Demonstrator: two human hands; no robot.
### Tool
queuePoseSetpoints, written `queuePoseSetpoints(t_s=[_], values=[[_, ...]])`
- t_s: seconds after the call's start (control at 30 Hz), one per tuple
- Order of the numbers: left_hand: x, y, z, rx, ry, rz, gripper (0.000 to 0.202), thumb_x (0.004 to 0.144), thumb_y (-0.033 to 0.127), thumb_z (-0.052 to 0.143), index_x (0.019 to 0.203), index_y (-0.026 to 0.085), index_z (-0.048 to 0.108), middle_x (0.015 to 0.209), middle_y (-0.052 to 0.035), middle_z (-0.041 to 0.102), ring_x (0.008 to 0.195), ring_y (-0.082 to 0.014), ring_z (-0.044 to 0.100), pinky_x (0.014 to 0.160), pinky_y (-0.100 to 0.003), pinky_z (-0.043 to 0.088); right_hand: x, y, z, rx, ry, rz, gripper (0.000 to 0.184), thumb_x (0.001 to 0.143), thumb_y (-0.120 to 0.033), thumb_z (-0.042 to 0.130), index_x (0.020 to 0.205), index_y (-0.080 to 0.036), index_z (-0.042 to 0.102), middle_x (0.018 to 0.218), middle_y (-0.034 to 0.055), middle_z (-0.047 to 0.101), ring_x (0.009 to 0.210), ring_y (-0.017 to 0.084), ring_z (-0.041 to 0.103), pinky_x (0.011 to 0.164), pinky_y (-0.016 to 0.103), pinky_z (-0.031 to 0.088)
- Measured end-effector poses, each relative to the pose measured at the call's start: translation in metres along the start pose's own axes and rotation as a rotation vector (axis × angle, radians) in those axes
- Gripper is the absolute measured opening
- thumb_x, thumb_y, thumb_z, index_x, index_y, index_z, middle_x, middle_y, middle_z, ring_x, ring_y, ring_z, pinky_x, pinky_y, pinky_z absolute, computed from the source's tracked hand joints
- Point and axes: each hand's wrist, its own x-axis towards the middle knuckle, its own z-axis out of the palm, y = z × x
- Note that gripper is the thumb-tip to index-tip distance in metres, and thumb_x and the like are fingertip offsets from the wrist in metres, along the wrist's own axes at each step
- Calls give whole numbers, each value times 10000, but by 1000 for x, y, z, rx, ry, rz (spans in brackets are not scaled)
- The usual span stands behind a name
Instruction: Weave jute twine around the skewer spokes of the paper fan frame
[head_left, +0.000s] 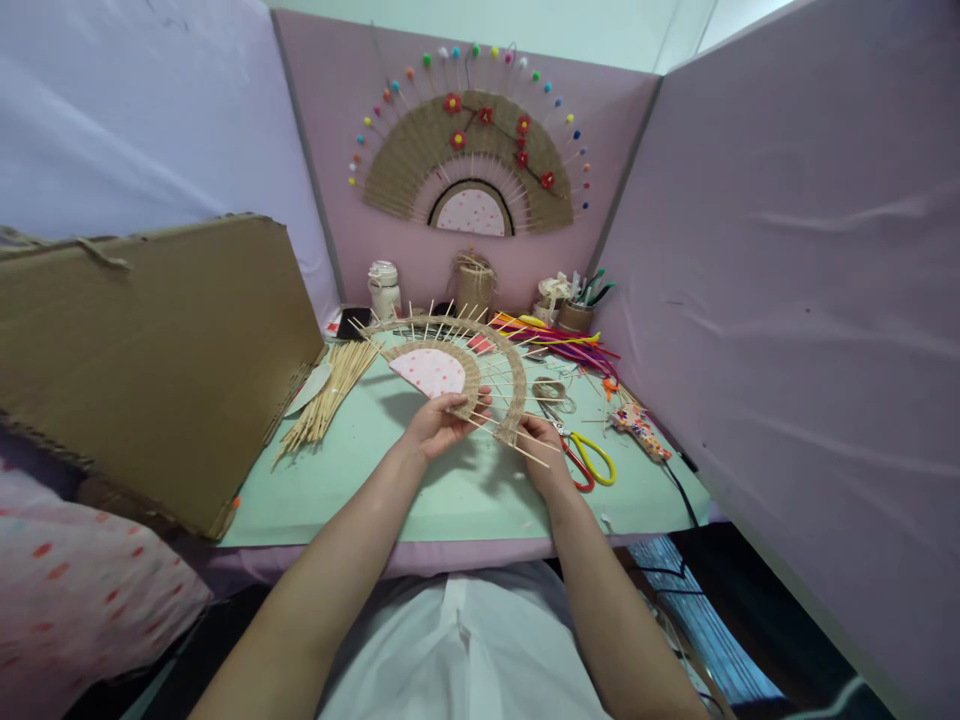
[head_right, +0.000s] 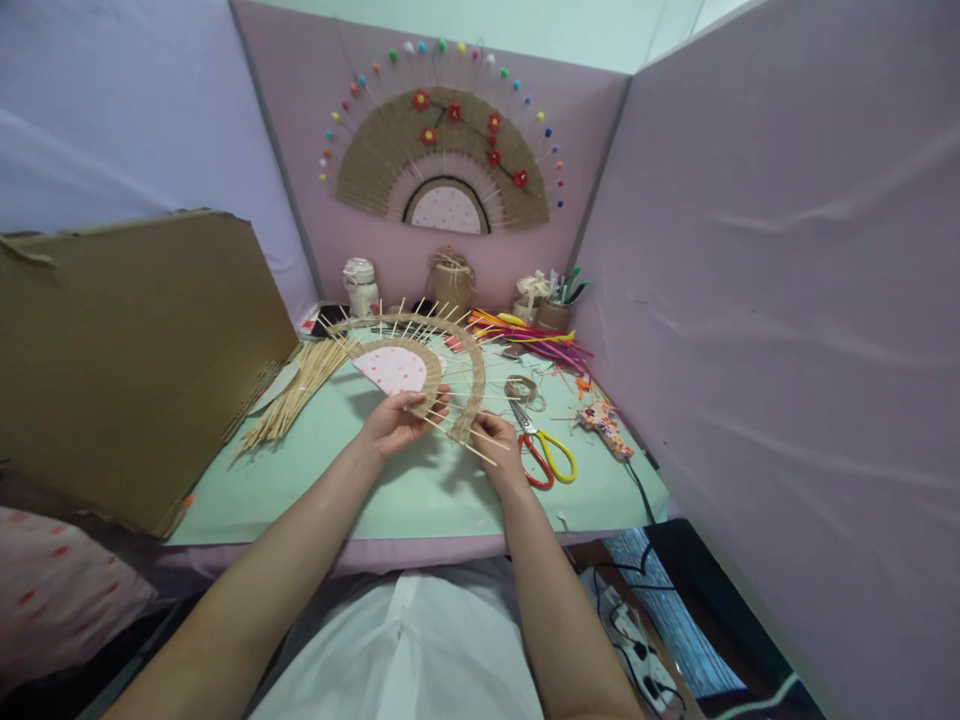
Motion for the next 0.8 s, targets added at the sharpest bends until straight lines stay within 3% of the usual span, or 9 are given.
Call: queuePoseSetpoints(t_s=[0.13,0.23,0.3,0.37,0.47,0.57,0.8], values=[[1,5,0,-67,73,74,413,785,59,451,1177,28,578,871,-129,714,814,-174,686,817,-283,548,-3,-2,1,-129,5,-39,188,758,-353,605,685,-180,593,565,-28,502,507,112,428,491,243,343],[3,7,0,-125,133,129,402,786,48,447,1166,18,575,856,-126,715,812,-175,689,792,-271,559,-4,-7,5,-300,25,-214,181,773,-354,604,813,-180,636,790,28,609,715,157,547,683,291,437],[5,7,-1,-155,163,156,401,780,36,451,1160,20,578,854,-127,716,826,-182,689,793,-276,563,-5,-9,5,-369,95,-316,261,758,-334,625,976,-191,611,983,63,609,882,184,556,820,334,430],[7,7,-2,-176,183,178,409,769,23,459,1159,27,581,866,-125,718,829,-188,689,796,-287,567,-6,-9,4,-393,192,-350,361,737,-322,646,1064,-199,554,1071,77,573,939,192,538,856,352,417],[8,6,-3,-189,204,199,419,756,14,469,1159,28,583,891,-129,717,828,-192,690,791,-288,570,-6,-7,0,-374,281,-348,307,738,-333,643,991,-197,535,986,55,560,877,180,527,809,336,422],[9,5,-3,-177,213,213,417,755,22,475,1154,43,595,886,-127,715,838,-189,689,789,-282,568,-6,-8,0,-321,262,-369,159,781,-343,598,813,-195,549,816,21,545,773,162,507,748,314,423],[11,-1,-3,-162,170,254,340,740,17,510,1053,52,639,917,-121,715,864,-187,682,867,-314,542,-4,-11,4,-227,235,-325,185,786,-345,605,693,-185,593,710,18,569,711,158,521,693,304,425]])
